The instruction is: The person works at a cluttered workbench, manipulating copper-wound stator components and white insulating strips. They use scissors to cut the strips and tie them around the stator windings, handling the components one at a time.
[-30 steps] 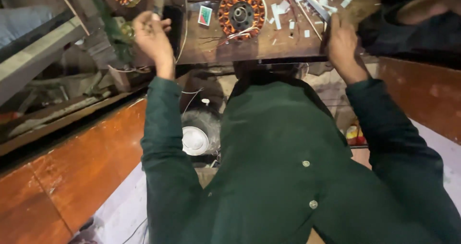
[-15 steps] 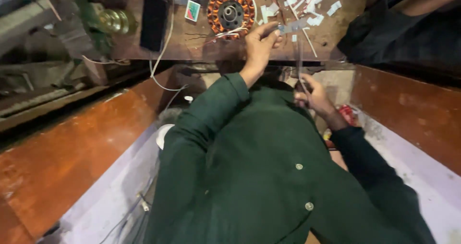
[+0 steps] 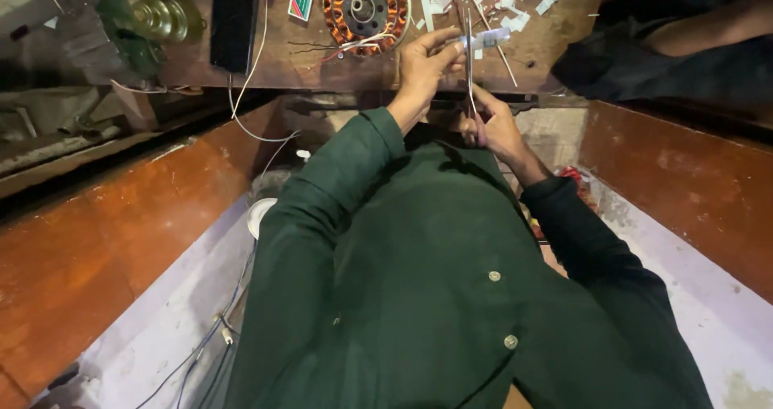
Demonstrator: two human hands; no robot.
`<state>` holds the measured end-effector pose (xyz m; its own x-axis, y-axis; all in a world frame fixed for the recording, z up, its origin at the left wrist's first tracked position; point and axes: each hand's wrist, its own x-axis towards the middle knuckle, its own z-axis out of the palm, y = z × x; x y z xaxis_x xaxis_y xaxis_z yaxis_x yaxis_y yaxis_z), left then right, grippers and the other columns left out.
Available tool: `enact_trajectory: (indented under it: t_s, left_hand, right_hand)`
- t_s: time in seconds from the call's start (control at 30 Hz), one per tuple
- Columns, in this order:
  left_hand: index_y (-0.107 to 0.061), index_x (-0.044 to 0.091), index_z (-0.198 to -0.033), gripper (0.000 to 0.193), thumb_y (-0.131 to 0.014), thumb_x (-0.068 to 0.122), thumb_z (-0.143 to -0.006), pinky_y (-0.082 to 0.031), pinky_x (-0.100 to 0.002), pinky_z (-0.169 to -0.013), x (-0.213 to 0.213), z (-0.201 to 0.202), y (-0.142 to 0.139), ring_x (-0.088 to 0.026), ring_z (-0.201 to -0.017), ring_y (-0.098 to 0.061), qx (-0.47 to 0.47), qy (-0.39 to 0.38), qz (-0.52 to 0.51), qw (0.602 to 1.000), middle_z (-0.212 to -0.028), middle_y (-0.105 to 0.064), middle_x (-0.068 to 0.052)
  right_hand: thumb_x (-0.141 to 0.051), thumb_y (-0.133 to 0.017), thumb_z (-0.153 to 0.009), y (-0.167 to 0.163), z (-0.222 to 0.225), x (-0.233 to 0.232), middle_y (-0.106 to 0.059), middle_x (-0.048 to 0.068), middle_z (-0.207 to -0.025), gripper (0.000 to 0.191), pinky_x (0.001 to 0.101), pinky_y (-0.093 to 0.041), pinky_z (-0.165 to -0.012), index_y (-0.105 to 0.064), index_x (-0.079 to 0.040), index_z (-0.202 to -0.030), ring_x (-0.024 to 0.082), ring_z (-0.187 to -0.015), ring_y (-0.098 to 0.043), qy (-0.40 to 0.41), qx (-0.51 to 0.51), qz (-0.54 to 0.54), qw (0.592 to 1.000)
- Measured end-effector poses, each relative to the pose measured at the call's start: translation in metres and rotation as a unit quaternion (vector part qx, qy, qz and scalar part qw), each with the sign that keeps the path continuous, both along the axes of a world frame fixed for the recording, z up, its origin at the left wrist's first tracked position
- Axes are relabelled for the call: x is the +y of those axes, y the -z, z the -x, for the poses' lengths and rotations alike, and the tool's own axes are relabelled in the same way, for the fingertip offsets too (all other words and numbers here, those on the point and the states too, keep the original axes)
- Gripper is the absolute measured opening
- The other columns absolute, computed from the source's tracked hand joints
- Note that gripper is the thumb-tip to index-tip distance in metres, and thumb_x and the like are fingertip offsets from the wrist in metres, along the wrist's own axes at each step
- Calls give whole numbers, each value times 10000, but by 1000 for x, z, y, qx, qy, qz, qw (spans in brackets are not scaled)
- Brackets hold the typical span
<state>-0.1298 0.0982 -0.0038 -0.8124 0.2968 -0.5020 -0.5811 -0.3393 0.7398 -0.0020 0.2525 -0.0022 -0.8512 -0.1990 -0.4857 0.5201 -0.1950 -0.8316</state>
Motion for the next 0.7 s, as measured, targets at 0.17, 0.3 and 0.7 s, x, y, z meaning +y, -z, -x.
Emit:
enact_trajectory:
  t_s: [0.17,0.3,0.7]
  left_hand:
    - [-682,-56,-1251,331,-721,37,-936,-613,-253,-724,3,-1,1,-127,-811,-725,-19,9,6,1000,-990,-759,-106]
    - [-689,-56,-1243,314,-724,30,-943,-620,-259,-737,5,-1,5,-136,-815,-731,-10,11,-5,1000,-986,-764,-108]
    - [-679,35,-1333,347,-706,51,-988,-613,-279,-719,-5,0,-3,-163,-865,-735,13,48,-5,999,-1104,-709,-123]
  right_hand:
    - [-98,-742,-915,-1,-3,7,-625,-4,-893,776,207,-461,-578,-401,-71,-1611,62,-670,-576,19,-49,57,997]
    - [-103,-774,-915,6,-7,11,-607,-10,-898,775,211,-472,-587,-430,-66,-1608,66,-681,-580,14,-19,22,999]
    - [-161,-890,-832,6,-38,16,-677,39,-949,808,254,-525,-747,-507,-20,-1529,93,-823,-612,-13,84,-234,968]
